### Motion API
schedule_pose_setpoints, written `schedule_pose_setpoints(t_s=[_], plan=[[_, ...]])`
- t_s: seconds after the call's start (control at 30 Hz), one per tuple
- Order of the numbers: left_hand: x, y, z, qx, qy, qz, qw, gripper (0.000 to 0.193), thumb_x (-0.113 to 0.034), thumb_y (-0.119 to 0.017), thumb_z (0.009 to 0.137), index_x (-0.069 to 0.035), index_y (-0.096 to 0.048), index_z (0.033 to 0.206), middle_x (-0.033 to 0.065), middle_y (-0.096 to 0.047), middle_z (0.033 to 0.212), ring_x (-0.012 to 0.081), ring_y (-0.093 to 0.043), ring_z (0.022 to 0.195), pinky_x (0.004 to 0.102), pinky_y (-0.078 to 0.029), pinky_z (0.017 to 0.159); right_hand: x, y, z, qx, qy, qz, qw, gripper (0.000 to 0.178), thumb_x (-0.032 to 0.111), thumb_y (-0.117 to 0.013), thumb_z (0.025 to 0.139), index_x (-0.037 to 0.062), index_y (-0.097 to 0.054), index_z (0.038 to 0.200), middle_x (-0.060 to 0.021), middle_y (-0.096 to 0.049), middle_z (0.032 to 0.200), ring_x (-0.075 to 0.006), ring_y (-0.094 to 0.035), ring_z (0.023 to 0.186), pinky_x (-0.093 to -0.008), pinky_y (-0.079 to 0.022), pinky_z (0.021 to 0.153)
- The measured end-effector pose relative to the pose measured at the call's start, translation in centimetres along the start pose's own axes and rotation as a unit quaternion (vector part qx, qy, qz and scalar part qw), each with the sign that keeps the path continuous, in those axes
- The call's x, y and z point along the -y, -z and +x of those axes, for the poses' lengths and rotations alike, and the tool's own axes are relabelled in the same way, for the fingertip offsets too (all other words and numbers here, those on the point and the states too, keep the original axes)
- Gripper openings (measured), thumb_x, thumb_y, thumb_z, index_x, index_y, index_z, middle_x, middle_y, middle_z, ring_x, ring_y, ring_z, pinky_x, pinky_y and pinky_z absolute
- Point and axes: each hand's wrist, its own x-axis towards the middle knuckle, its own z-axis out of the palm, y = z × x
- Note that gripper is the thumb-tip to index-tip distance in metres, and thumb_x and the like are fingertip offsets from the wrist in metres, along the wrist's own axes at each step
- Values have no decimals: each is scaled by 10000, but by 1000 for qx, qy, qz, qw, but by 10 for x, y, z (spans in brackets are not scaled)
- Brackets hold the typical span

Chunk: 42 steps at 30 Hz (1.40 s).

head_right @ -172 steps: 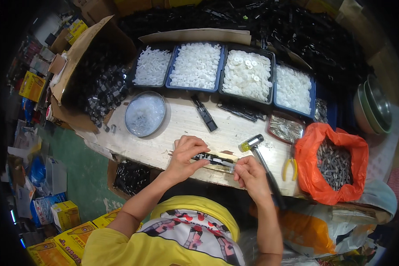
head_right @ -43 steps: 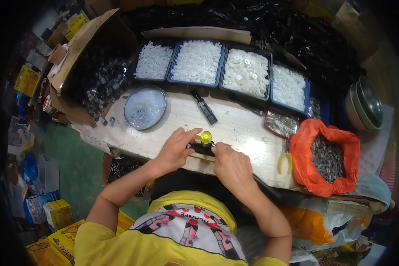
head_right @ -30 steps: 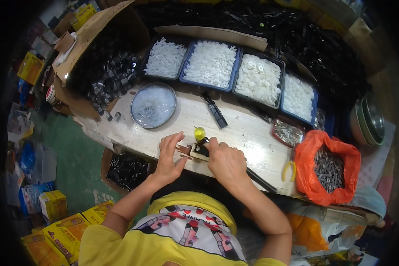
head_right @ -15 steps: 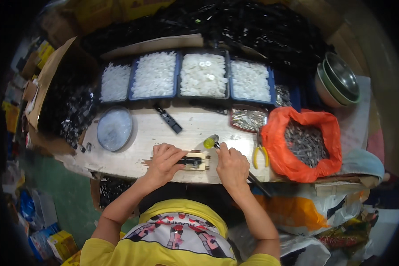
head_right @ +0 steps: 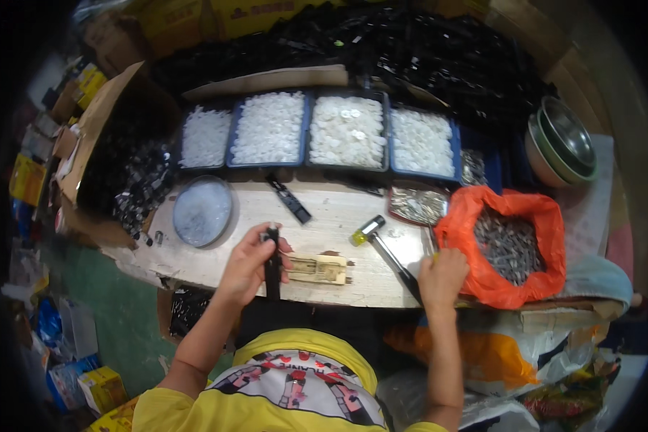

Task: The person assembles small metal lock components using a hammer and a wooden jig. They repeatedly pick up a metal cylinder and a white plastic insert, place them into the jig, and strike the assembly with a hammer. The person then removes the assembled unit and places it into a cardboard box.

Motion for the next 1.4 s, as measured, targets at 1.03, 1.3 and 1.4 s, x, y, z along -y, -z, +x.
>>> schedule_pose_setpoints(t_s=[1.03,1.3,1.4], plan=[[6,26,-43,61,164,9,985,233,-200,-545,871,-8,-562,1001,73,-567,595,127,-506,391,207,-381,350,141,68,-18,270,274,353,853,164,69,-622,761,-43,-504,770,-154,-511,784,-338,-527,726,-379,-443,616],[4,73,-73,122,193,-80,970,242,-190,-560,850,18,-553,975,92,-568,603,137,-512,403,235,-398,342,166,73,-20,239,339,363,834,189,104,-633,761,-45,-522,795,-177,-528,879,-339,-513,800,-397,-427,694],[-8,107,-106,-83,217,356,905,258,-226,-605,814,-78,-608,1025,75,-610,664,149,-577,511,229,-461,483,150,54,-18,178,248,358,882,186,122,-614,780,-41,-531,810,-193,-512,881,-340,-487,818,-409,-400,712]])
